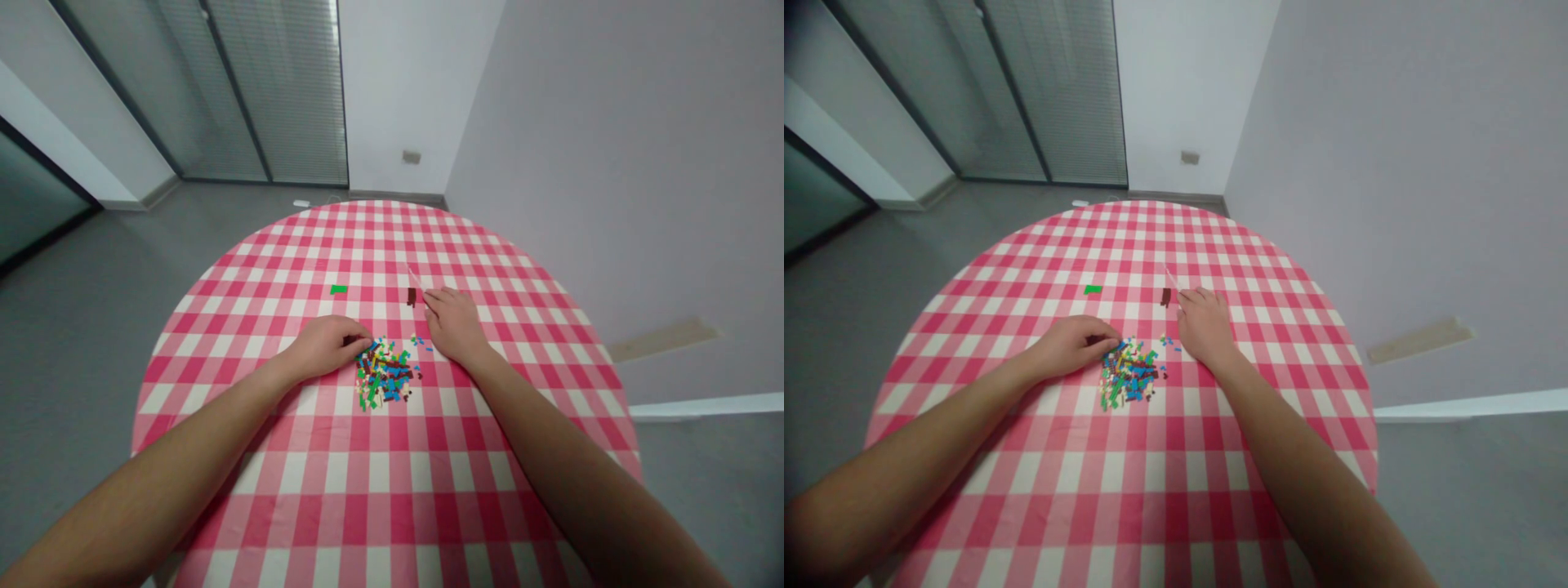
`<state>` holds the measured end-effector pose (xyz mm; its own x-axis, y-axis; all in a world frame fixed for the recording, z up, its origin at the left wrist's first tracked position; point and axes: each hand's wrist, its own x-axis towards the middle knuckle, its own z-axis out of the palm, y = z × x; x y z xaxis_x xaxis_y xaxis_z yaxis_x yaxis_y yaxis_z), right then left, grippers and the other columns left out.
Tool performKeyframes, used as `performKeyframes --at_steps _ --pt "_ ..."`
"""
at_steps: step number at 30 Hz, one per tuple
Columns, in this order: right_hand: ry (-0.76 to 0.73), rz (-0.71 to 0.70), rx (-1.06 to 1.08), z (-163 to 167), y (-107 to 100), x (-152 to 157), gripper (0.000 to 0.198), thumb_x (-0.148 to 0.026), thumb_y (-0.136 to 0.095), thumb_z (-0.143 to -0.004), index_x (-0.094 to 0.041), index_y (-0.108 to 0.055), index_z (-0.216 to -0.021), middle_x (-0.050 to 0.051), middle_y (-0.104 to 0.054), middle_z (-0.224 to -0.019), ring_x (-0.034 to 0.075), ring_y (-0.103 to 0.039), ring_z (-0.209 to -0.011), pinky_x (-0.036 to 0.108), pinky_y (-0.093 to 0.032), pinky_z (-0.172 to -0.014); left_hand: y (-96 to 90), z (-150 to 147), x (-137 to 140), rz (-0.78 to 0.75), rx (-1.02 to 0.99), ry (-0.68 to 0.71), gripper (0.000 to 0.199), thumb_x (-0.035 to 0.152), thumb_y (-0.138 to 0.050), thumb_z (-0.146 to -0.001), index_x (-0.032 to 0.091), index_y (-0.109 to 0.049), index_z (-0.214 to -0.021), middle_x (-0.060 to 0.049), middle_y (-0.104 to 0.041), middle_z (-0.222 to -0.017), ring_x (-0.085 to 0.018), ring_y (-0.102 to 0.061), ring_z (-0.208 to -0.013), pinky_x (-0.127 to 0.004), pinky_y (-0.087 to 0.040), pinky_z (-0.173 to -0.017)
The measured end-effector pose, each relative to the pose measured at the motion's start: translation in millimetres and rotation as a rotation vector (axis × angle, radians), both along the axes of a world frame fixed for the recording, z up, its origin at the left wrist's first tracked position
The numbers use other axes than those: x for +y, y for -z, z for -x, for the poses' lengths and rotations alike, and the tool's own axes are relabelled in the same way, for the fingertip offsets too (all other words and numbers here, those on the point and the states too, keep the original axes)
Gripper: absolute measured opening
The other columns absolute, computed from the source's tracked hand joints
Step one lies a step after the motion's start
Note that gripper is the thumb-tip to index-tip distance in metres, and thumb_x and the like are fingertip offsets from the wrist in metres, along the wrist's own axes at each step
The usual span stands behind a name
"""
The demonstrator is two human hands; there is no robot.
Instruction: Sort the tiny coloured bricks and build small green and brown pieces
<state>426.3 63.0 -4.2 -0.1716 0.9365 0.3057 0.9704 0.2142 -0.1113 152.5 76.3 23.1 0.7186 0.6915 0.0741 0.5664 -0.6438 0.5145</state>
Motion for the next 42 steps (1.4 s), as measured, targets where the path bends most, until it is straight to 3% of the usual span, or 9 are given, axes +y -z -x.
performKeyframes --at_steps 12,18,29,35,42 --pt "-0.077 -0.067 0.14 2 -6 -10 0.035 -0.017 -0.045 -0.091 -0.02 -0.076 -0.106 0.008 -0.073 -0.117 0.028 -0.06 -0.113 0.052 -0.034 -0.106 -0.7 0 1 0.007 0.007 0.012 0.029 0.038 -0.049 -0.096 0.023 -0.074 -0.093 -0.004 -0.075 -0.091 -0.018 -0.066 -0.081 -0.027 -0.043 -0.069" --pt "0.038 -0.106 0.125 -2 -8 -8 0.033 -0.027 -0.049 -0.094 -0.013 -0.076 -0.106 0.014 -0.074 -0.101 0.029 -0.063 -0.095 0.044 -0.045 -0.089 0.2 0 1 0.009 0.012 0.011 0.028 0.037 -0.049 -0.096 0.023 -0.074 -0.093 -0.004 -0.075 -0.093 -0.018 -0.066 -0.083 -0.028 -0.044 -0.071" --pt "0.049 -0.089 0.175 -6 2 4 0.028 -0.036 -0.056 -0.095 -0.022 -0.08 -0.1 0.012 -0.069 -0.094 0.028 -0.058 -0.091 0.044 -0.042 -0.084 -0.8 -1 0 0.011 0.008 0.008 0.03 0.038 -0.049 -0.096 0.022 -0.074 -0.092 -0.004 -0.075 -0.091 -0.018 -0.067 -0.081 -0.027 -0.043 -0.068" --pt "0.023 -0.081 0.199 -6 4 5 0.024 -0.032 -0.058 -0.093 -0.02 -0.079 -0.094 0.011 -0.07 -0.096 0.028 -0.059 -0.094 0.044 -0.042 -0.088 1.2 0 1 0.006 0.005 0.0 0.029 0.039 -0.049 -0.096 0.023 -0.074 -0.092 -0.004 -0.075 -0.09 -0.018 -0.066 -0.08 -0.027 -0.042 -0.067" --pt "-0.026 -0.073 0.217 -5 3 5 0.026 -0.031 -0.057 -0.093 -0.018 -0.077 -0.102 0.012 -0.07 -0.101 0.027 -0.059 -0.098 0.043 -0.042 -0.091 1.4 0 0 0.005 0.002 0.0 0.029 0.039 -0.049 -0.096 0.023 -0.074 -0.093 -0.004 -0.075 -0.091 -0.018 -0.066 -0.081 -0.027 -0.043 -0.068"
